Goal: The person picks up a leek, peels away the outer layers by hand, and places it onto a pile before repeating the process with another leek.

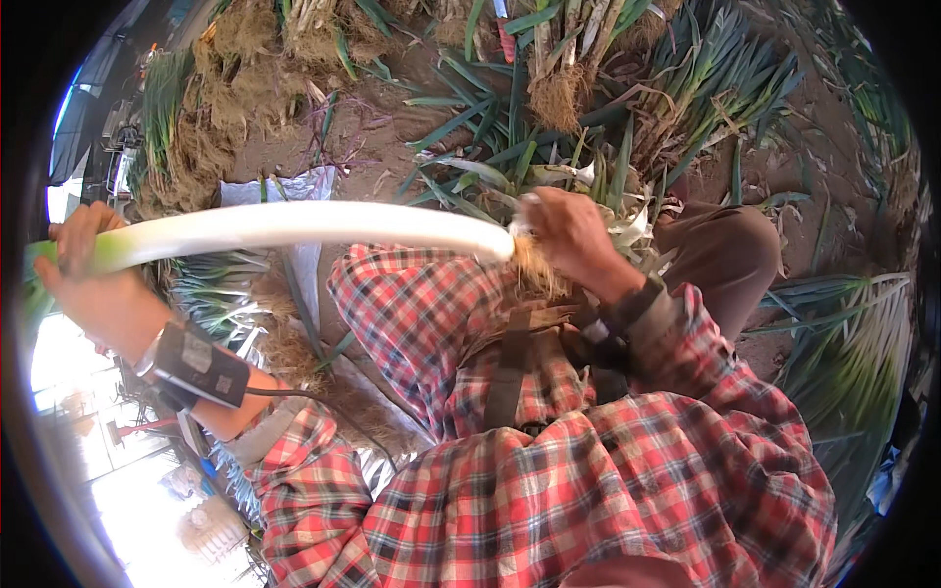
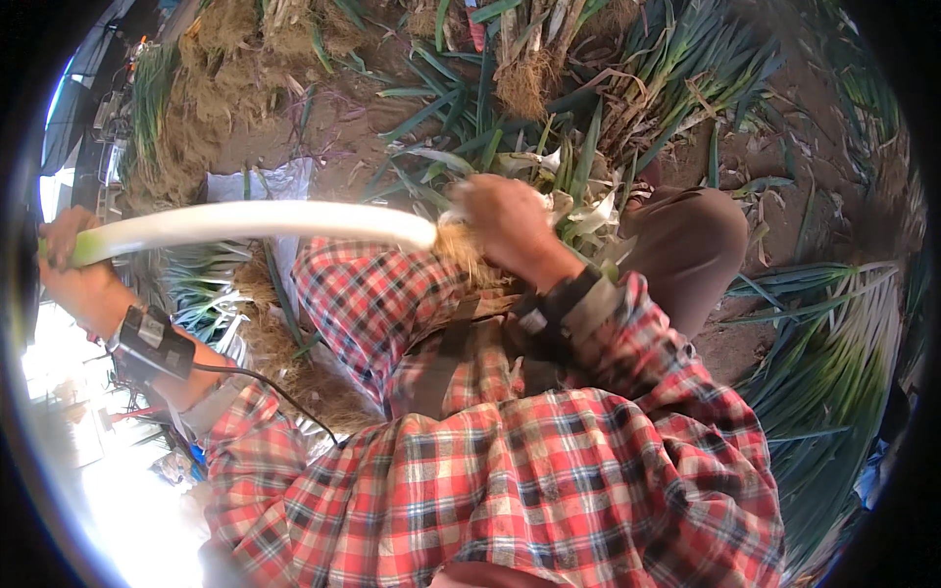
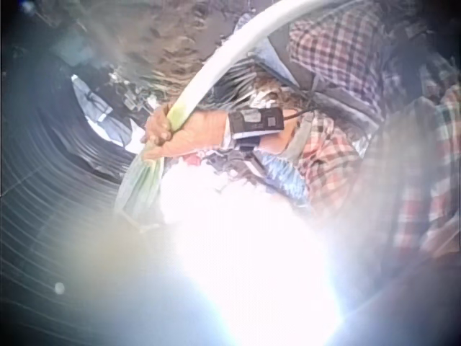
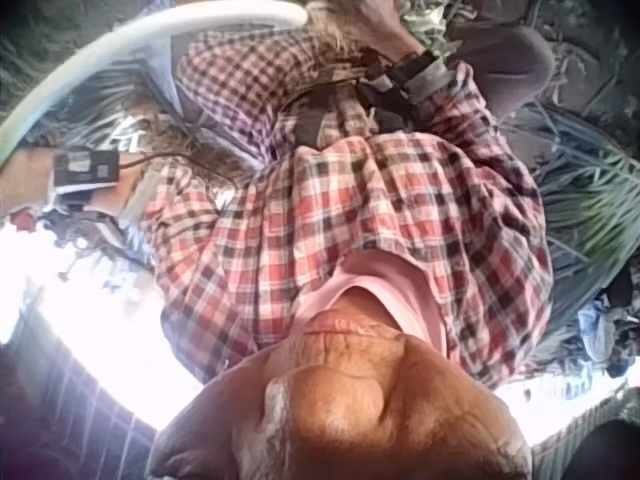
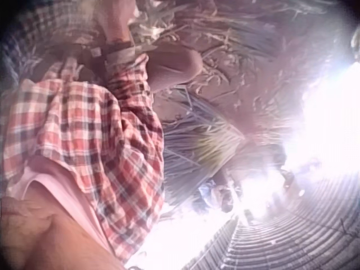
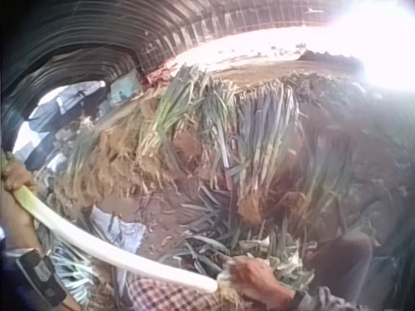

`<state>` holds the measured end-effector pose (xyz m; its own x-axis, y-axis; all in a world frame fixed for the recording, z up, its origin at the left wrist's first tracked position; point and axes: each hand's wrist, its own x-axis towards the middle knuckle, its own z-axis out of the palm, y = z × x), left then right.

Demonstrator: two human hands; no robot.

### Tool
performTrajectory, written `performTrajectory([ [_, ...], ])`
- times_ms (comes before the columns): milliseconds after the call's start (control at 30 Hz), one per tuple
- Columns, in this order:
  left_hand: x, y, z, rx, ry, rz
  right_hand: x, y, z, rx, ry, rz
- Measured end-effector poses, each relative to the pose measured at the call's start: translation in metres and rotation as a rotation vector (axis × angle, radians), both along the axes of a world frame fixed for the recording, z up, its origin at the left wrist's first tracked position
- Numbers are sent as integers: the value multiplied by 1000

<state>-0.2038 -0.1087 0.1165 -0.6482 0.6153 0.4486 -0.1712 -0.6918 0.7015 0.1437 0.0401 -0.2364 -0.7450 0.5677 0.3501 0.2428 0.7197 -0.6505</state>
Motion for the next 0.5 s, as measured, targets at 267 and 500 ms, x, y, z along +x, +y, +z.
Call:
performTrajectory([
  [267,-4,1,1,-178,-5,591,21,21,66,-457,265,-157],
  [500,31,6,15,-81,86,356,-7,-3,89,-150,346,117],
])
